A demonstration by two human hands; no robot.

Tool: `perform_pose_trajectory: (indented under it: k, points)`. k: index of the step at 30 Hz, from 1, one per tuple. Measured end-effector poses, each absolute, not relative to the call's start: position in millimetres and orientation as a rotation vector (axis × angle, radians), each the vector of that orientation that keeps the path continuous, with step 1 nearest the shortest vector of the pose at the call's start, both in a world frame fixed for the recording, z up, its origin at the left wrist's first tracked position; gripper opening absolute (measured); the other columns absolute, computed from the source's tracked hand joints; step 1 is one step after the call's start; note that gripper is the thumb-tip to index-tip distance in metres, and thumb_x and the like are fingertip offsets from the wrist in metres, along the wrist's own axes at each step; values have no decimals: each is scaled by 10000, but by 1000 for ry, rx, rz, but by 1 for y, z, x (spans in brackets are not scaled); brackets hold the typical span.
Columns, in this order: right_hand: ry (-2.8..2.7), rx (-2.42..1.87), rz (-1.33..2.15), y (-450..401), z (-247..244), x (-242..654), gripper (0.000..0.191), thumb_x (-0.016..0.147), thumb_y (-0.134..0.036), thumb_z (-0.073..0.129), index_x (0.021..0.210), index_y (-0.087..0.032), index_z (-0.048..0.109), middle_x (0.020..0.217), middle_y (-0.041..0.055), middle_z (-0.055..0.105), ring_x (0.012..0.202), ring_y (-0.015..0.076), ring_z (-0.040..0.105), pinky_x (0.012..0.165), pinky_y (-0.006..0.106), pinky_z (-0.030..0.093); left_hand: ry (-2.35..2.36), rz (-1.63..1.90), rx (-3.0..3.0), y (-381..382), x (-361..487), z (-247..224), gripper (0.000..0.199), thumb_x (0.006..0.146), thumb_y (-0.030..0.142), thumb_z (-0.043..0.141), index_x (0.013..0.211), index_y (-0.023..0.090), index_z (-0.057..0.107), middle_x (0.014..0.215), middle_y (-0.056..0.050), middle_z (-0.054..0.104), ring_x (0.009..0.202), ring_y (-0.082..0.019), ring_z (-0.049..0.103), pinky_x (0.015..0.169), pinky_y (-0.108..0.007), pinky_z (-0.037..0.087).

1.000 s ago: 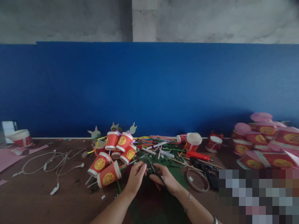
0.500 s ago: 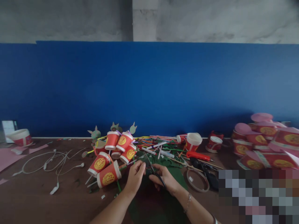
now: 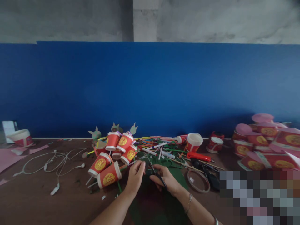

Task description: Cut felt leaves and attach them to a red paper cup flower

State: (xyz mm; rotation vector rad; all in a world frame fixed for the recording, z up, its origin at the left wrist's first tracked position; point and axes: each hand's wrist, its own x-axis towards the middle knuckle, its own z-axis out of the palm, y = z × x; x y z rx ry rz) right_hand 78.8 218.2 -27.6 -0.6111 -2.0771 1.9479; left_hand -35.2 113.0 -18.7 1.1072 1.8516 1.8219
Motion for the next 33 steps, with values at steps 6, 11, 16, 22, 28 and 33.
perform_pose_trajectory:
  k: [6,11,16,22,28,33]
  points:
    - [-2057,-586,1946,218,-27,79,560,644,-437,706,1066,-113,529,448,-75,499,343,67,441,338,169,361,1830,1757,1099,112,-35,-18,394,846,434,427,539,187,412,523,47,379,521,-112,372,527,-227,279]
    - [-2060,-528,1991,214,-18,80,527,637,-446,706,1017,-118,546,499,-65,521,371,61,461,382,177,397,1813,1727,1132,113,-36,-20,398,837,429,442,523,186,414,507,48,377,516,-113,379,530,-232,282]
    - [-2064,-494,1990,212,-12,79,514,642,-452,698,993,-107,549,520,-61,522,396,56,465,404,174,407,1820,1730,1128,113,-36,-22,401,837,423,443,516,185,412,501,49,369,508,-110,369,525,-232,276]
    - [-2069,-475,1990,214,-19,79,525,630,-443,712,1010,-121,545,563,-51,544,388,48,457,400,174,407,1815,1725,1126,114,-36,-22,405,842,421,439,516,182,414,497,50,368,500,-104,361,518,-232,269]
    - [-2069,-510,1971,214,-18,79,505,634,-448,706,993,-126,557,513,-64,516,377,53,446,386,172,394,1800,1721,1130,115,-38,-28,404,845,422,439,522,179,422,502,47,381,502,-103,369,518,-232,268]
    - [-2066,-520,1964,213,-15,78,479,622,-455,712,933,-125,559,506,-70,499,366,44,423,373,165,374,1779,1714,1122,115,-38,-28,415,840,436,442,516,178,418,502,47,376,508,-104,370,520,-231,272]
